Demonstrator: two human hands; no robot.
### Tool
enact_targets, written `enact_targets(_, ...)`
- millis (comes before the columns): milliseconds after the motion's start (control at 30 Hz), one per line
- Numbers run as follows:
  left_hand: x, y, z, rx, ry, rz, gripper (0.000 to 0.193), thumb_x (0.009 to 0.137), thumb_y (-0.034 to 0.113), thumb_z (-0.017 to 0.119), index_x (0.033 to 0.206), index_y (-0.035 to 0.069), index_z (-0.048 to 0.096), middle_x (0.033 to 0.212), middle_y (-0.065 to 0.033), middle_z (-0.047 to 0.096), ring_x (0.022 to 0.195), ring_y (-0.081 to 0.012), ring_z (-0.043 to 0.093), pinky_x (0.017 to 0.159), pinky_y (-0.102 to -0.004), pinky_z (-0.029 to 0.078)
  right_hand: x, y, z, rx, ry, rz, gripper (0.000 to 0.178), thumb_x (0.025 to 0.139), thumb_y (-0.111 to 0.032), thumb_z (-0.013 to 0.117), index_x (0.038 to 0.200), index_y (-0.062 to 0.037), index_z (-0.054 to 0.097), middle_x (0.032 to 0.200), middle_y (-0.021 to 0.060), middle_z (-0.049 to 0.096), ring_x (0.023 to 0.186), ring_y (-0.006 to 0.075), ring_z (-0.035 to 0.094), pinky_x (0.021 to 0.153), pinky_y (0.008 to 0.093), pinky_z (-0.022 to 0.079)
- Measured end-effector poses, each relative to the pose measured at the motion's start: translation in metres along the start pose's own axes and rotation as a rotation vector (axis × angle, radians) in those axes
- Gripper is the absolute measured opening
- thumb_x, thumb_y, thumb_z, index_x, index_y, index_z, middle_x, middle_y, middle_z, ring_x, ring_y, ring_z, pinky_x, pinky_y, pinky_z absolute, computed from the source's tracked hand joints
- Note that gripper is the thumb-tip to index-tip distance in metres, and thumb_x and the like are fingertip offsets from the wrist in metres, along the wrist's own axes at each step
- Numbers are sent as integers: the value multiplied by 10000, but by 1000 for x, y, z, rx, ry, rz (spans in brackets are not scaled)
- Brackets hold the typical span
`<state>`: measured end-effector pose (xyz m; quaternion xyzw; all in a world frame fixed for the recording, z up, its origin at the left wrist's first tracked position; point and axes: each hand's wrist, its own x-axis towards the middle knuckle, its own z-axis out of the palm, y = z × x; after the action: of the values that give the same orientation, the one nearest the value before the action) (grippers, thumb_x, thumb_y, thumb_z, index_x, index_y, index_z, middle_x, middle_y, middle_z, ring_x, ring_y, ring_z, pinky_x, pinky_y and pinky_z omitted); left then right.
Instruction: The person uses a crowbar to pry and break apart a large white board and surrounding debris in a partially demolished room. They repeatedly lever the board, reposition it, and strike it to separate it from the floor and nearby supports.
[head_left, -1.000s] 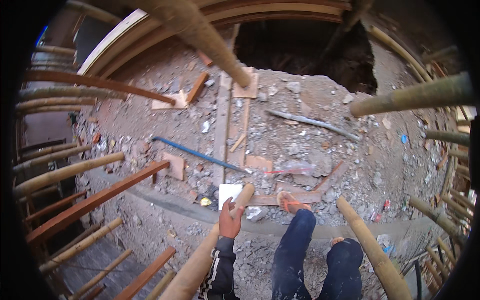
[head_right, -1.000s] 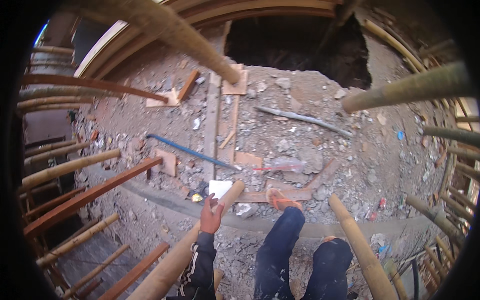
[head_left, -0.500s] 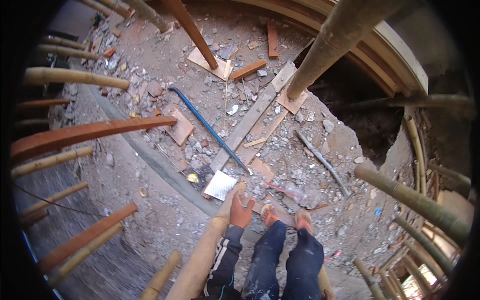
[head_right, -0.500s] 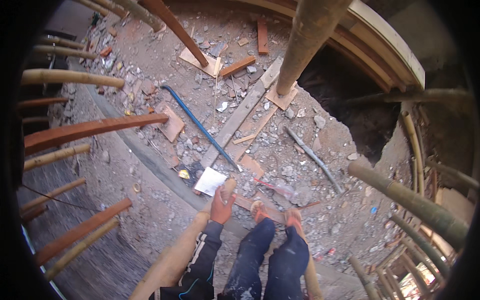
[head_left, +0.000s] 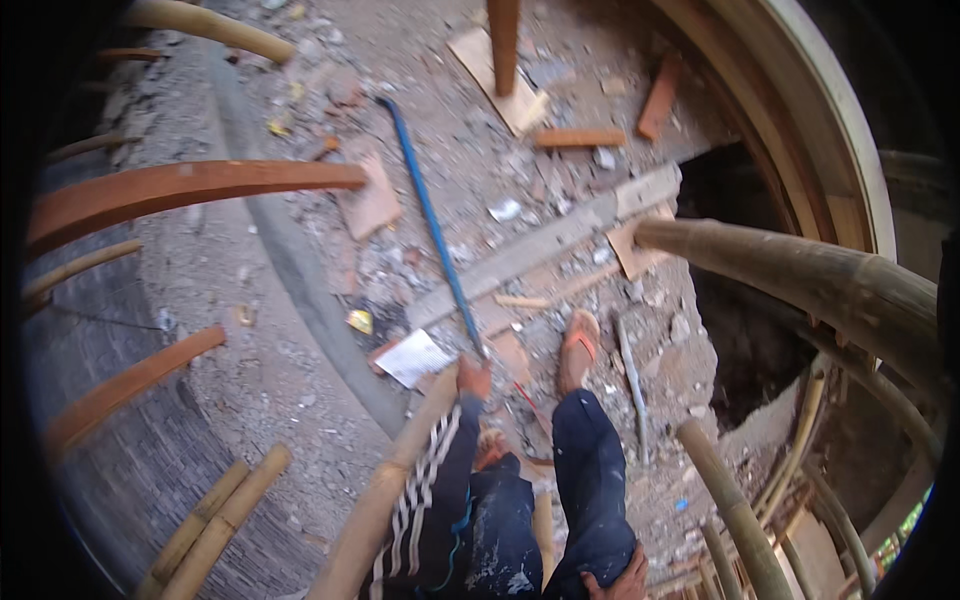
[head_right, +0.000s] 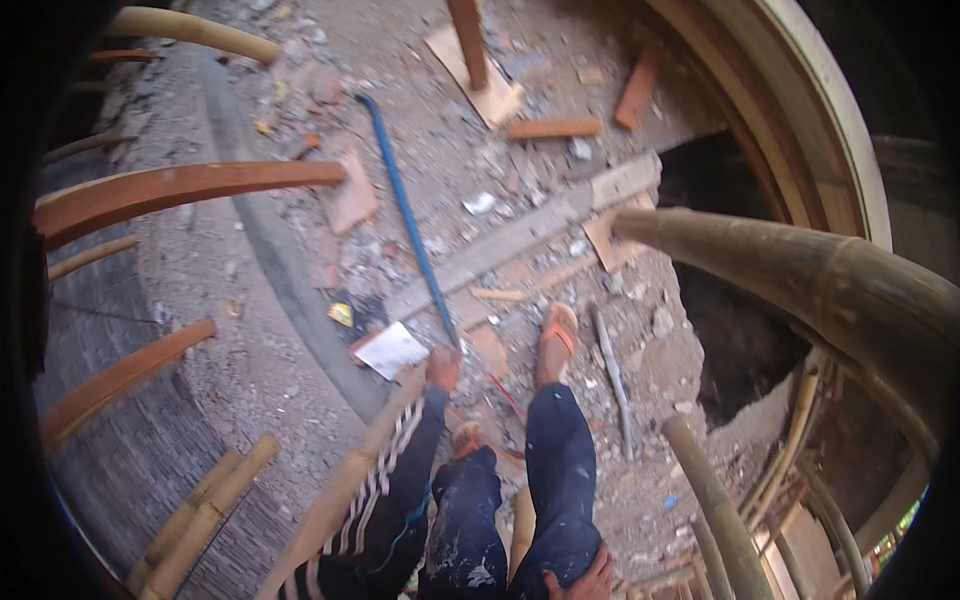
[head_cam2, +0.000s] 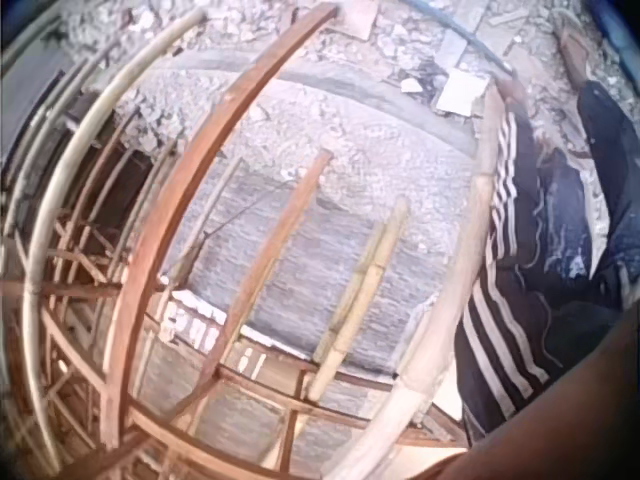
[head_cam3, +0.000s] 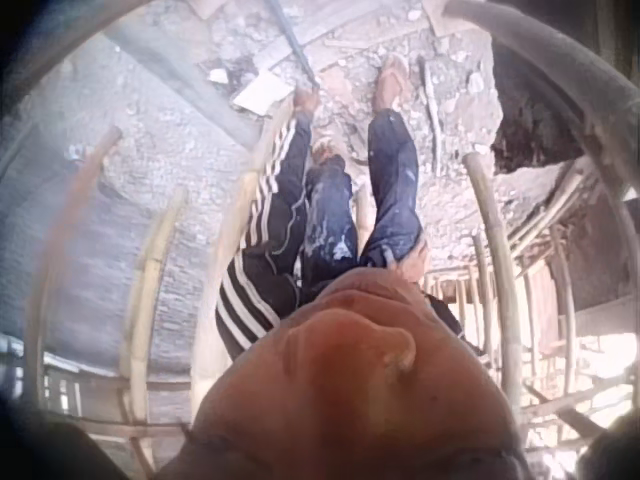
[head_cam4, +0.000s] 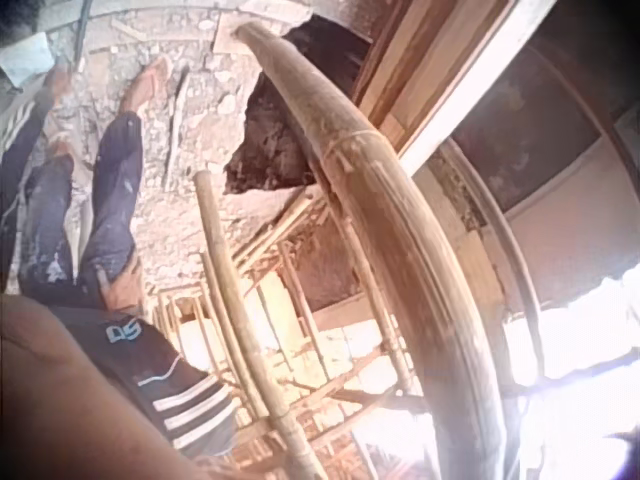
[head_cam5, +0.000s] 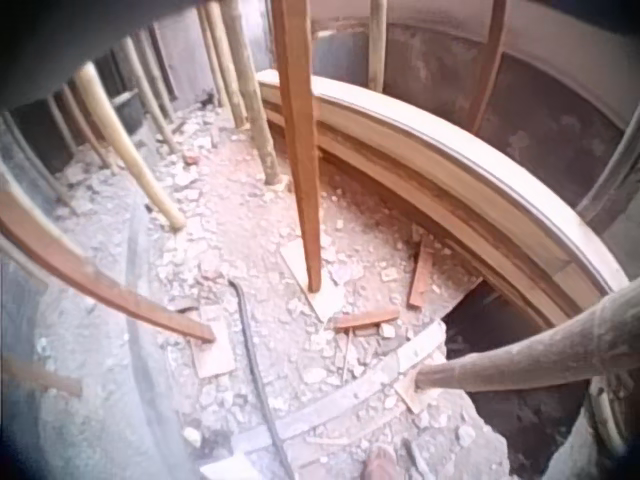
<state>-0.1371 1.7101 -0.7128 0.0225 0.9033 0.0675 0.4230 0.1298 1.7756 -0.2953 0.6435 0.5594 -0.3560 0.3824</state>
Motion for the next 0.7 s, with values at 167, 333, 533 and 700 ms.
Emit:
enact_targets(167,115,-11,74,42,178,-233,834,821,506,569,1291,-138,326,1322,-293,406,1252,-383,386,1000,-435,344,51,5,-35,9,-56,-6,1036,669,-499,724,1411,-29,174,1299,299,379,1196,435,405,987,483,355)
enact_targets(333,126,-18,77,-118,472,-277,465,790,269,647,1096,-57,520,918,-232,646,859,-379,632,770,-438,490,58,26,-50,-20,-97,-21,1079,631,-553,725,1404,-19,195,1280,301,393,1184,423,431,975,476,376)
enact_targets(533,53,25,33,-386,148,4,400,744,233,700,1024,-24,574,882,-204,648,839,-361,630,766,-400,475,60,46,-58,-125,-80,-76,1134,586,-618,726,1397,-7,220,1256,302,410,1169,409,462,960,468,401)
enact_targets(700,-14,76,-34,-701,18,4,287,799,212,673,939,-10,556,741,-110,608,667,-251,621,594,-364,473,61,27,-76,-295,-120,-1,1223,523,-677,724,1406,-24,184,1260,295,410,1167,431,457,962,498,390)
